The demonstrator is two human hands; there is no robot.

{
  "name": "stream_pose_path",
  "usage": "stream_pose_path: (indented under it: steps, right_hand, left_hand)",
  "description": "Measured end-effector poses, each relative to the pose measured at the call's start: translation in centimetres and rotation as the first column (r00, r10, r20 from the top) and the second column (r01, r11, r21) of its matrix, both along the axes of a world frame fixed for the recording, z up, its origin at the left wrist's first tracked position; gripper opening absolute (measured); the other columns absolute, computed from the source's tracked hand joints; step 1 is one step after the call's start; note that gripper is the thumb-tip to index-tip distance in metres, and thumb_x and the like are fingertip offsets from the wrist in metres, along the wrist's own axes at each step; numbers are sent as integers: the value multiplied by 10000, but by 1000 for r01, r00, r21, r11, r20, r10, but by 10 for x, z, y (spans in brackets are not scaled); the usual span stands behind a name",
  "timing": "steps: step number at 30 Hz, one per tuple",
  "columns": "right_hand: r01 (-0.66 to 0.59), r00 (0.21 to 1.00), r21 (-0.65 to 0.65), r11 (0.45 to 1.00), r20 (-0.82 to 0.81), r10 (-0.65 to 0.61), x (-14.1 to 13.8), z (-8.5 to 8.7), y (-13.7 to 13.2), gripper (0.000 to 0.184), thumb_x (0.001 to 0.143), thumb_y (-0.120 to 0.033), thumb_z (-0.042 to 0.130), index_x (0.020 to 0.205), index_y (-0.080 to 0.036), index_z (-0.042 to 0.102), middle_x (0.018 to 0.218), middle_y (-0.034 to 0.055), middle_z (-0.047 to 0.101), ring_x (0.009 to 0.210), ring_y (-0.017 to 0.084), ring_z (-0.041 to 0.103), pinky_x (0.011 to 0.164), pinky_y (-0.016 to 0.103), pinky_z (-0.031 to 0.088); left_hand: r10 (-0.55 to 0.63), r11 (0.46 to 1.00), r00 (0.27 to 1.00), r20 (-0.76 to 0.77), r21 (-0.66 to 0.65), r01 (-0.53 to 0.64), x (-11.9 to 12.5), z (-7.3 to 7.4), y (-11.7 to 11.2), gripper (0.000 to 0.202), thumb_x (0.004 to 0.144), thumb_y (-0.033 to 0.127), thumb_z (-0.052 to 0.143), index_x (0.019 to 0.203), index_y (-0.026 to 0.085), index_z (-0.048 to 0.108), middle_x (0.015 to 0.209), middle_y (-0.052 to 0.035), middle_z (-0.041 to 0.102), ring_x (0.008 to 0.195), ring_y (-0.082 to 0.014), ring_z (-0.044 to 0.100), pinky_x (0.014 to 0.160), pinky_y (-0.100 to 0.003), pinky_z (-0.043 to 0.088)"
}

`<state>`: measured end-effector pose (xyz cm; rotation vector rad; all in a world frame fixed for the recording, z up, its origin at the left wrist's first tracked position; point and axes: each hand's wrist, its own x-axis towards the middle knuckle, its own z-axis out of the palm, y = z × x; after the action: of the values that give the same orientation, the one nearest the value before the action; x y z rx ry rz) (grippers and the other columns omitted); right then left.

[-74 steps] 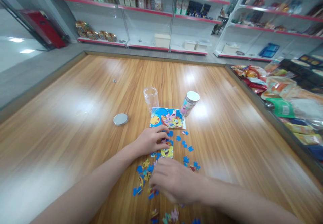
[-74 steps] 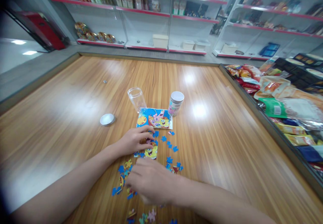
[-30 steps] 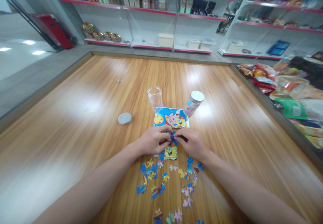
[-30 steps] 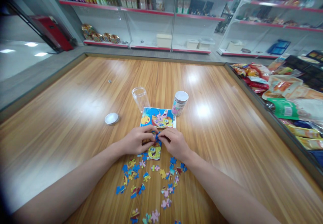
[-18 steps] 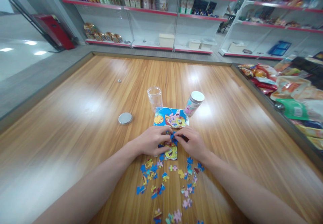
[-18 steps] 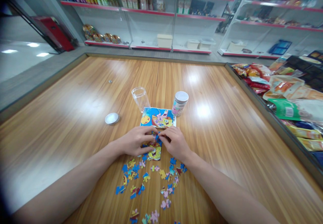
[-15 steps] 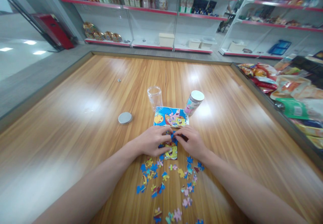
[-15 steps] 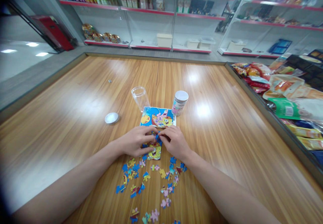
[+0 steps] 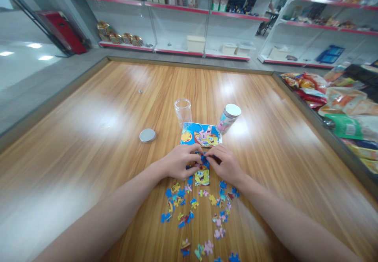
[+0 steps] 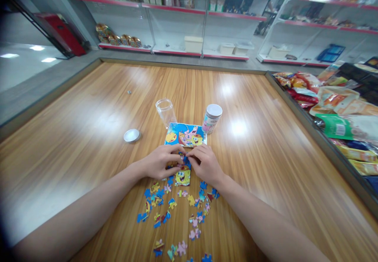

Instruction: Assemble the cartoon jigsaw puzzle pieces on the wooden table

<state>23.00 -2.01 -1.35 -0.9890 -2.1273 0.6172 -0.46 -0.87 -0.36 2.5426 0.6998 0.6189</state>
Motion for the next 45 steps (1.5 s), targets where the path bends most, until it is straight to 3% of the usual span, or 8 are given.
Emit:
stream_pose_path:
  steps: [11, 20, 45]
  right_hand:
    - [-15, 1000, -34, 999, 4, 15, 1, 0, 0, 172, 906, -113, 570, 1012, -201, 673, 960, 60, 675, 940, 219, 608, 865, 400, 479]
    - [-29, 999, -76, 997, 21, 31, 2, 1, -1, 437, 782, 12, 529, 1135, -219, 644, 1027, 68, 611, 999, 232, 581, 877, 392, 478]
    - [-39, 998, -79, 996, 35, 42, 3, -3, 1, 457, 772, 21, 521, 1135, -237, 626, 1036, 57, 608, 992, 230, 579, 880, 401, 479]
  left_hand:
    - [3, 1000, 1000, -5, -10, -3, 0, 0, 1, 152, 896, 252, 588, 983, 194, 699, 1188, -95, 614, 1025, -219, 627, 894, -369, 520]
    - [0, 1000, 1000, 11, -7, 0, 0, -1, 1, 150, 896, 250, 592, 986, 190, 696, 1213, -97, 606, 1048, -220, 625, 909, -367, 520]
    - [4, 1000, 999, 36, -26, -3, 0, -4, 1, 149, 897, 238, 585, 1009, 181, 665, 1187, -93, 614, 1035, -218, 627, 900, -361, 520]
